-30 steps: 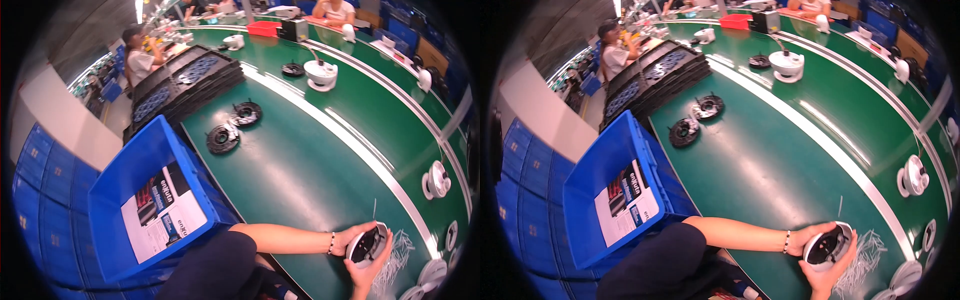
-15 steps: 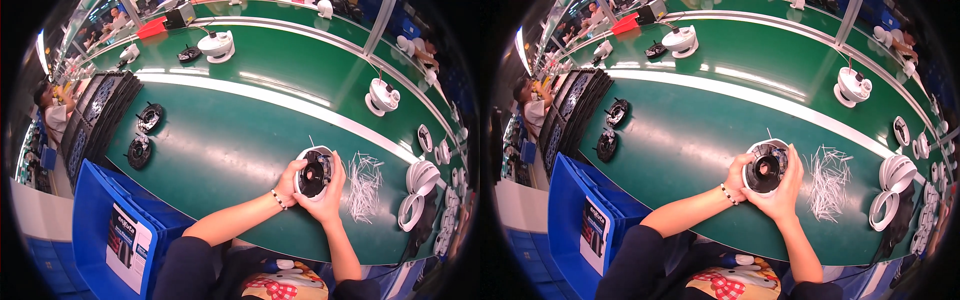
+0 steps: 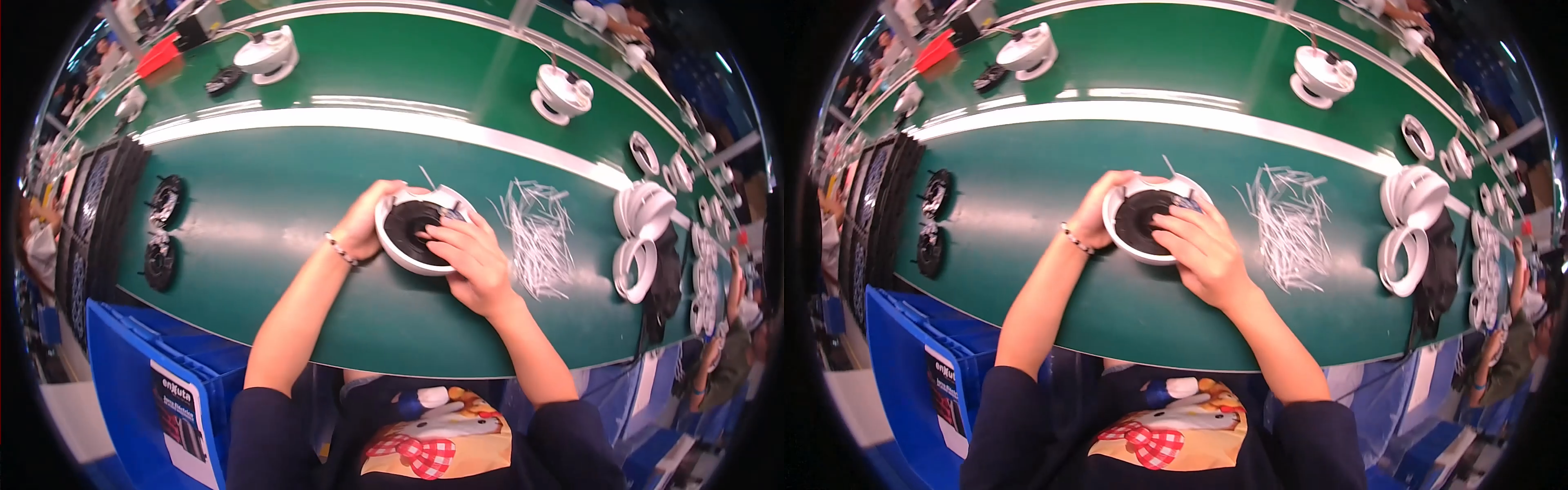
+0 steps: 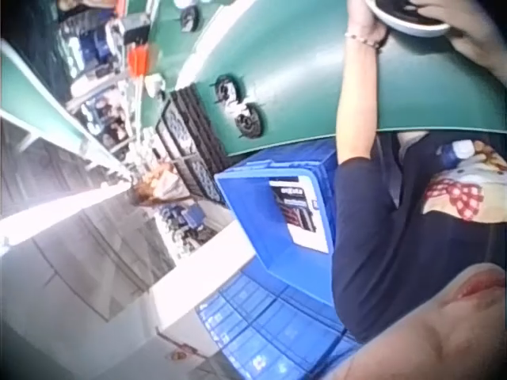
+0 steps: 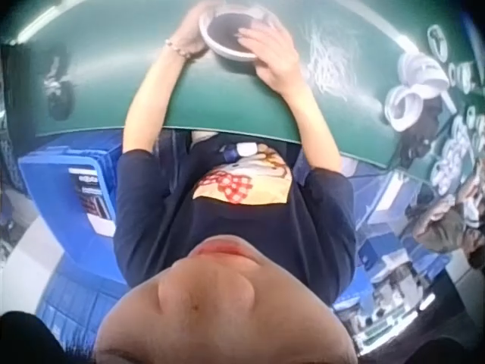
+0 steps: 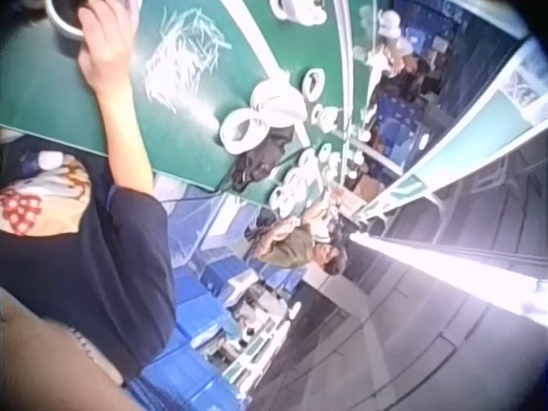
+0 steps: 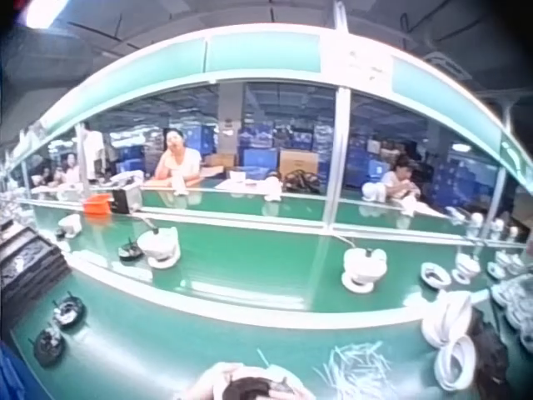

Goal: Assembling internal electronic components into plastic housings on a factory assembly line.

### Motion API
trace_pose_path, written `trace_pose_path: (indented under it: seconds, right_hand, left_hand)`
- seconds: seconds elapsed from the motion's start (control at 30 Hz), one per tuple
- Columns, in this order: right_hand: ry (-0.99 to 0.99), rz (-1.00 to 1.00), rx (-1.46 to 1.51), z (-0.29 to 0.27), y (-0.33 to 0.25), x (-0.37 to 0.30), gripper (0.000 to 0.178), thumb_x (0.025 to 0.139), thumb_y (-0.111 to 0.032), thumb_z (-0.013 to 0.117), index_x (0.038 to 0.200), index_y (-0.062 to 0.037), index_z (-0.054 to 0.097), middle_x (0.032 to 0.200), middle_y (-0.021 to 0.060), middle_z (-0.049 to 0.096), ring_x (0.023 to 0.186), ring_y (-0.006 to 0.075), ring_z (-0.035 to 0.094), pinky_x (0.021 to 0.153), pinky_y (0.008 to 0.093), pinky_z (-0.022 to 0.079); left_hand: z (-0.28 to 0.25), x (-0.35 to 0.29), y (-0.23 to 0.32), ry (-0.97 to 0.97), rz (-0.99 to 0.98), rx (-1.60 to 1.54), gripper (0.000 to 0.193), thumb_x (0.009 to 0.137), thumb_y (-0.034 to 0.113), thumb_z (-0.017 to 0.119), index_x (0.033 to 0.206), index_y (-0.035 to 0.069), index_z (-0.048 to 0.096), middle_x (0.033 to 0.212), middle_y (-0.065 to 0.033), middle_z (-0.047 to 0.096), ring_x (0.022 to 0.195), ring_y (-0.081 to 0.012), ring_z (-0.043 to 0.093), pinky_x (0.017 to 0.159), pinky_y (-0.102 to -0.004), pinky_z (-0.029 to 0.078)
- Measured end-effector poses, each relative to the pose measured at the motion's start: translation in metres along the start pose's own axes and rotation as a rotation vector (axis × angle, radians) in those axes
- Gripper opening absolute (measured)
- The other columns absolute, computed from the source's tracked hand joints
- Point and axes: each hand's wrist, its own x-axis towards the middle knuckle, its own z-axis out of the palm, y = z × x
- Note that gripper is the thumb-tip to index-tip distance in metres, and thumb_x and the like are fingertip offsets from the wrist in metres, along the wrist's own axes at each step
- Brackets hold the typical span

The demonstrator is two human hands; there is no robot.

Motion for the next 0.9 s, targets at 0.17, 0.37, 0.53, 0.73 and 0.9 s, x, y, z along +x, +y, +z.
trace_pose_path:
  seconds: [0.17, 0.37, 0.53, 0.73, 0.9]
  right_hand:
    - [0.016, -0.002, -0.040, -0.003, 0.004, -0.006, 0.040, 0.049, 0.009, 0.057, 0.087, -0.0043, 0.059, 0.100, 0.0107, 0.060, 0.096, 0.0291, 0.056, 0.090, 0.0462, 0.038]
    - [0.007, 0.035, -0.151, -0.009, 0.002, 0.000, 0.037, 0.055, 0.005, 0.058, 0.091, -0.0054, 0.059, 0.106, 0.0099, 0.057, 0.100, 0.0277, 0.052, 0.089, 0.0458, 0.038]
    - [-0.102, -0.249, -0.044, -0.007, 0.021, 0.023, 0.026, 0.053, 0.005, 0.058, 0.075, -0.0066, 0.053, 0.087, 0.0069, 0.061, 0.079, 0.0234, 0.059, 0.075, 0.0393, 0.044]
    - [-0.122, -0.234, -0.472, 0.021, 0.144, 0.117, 0.015, 0.061, 0.000, 0.053, 0.074, -0.0068, 0.051, 0.071, 0.0073, 0.054, 0.071, 0.0263, 0.051, 0.067, 0.0374, 0.038]
    - [-0.237, 0.009, -0.654, 0.037, 0.195, 0.104, 0.022, 0.059, -0.001, 0.055, 0.080, -0.0068, 0.052, 0.077, 0.0096, 0.055, 0.079, 0.0276, 0.051, 0.077, 0.0394, 0.038]
  left_hand:
    - [0.010, 0.002, -0.004, -0.043, 0.025, 0.010, 0.054, 0.086, 0.035, 0.031, 0.119, -0.006, 0.039, 0.110, -0.0205, 0.053, 0.093, -0.0256, 0.057, 0.083, -0.0353, 0.046]
    - [0.017, -0.001, -0.008, 0.024, 0.110, -0.043, 0.049, 0.087, 0.034, 0.032, 0.118, -0.001, 0.042, 0.110, -0.0160, 0.054, 0.097, -0.0231, 0.055, 0.086, -0.0344, 0.043]
    - [-0.004, 0.004, -0.007, 0.208, 0.411, 0.119, 0.052, 0.090, 0.044, 0.027, 0.118, 0.002, 0.039, 0.106, -0.0125, 0.054, 0.095, -0.0206, 0.054, 0.075, -0.0341, 0.048]
    - [-0.023, 0.003, 0.008, 0.526, 0.676, 0.333, 0.051, 0.091, 0.043, 0.025, 0.121, 0.003, 0.032, 0.108, -0.0162, 0.051, 0.090, -0.0221, 0.055, 0.065, -0.0353, 0.052]
    - [-0.010, 0.005, -0.003, 0.475, 0.722, 0.557, 0.036, 0.092, 0.027, 0.032, 0.119, 0.003, 0.037, 0.092, -0.0085, 0.059, 0.071, -0.0135, 0.058, 0.055, -0.0222, 0.049]
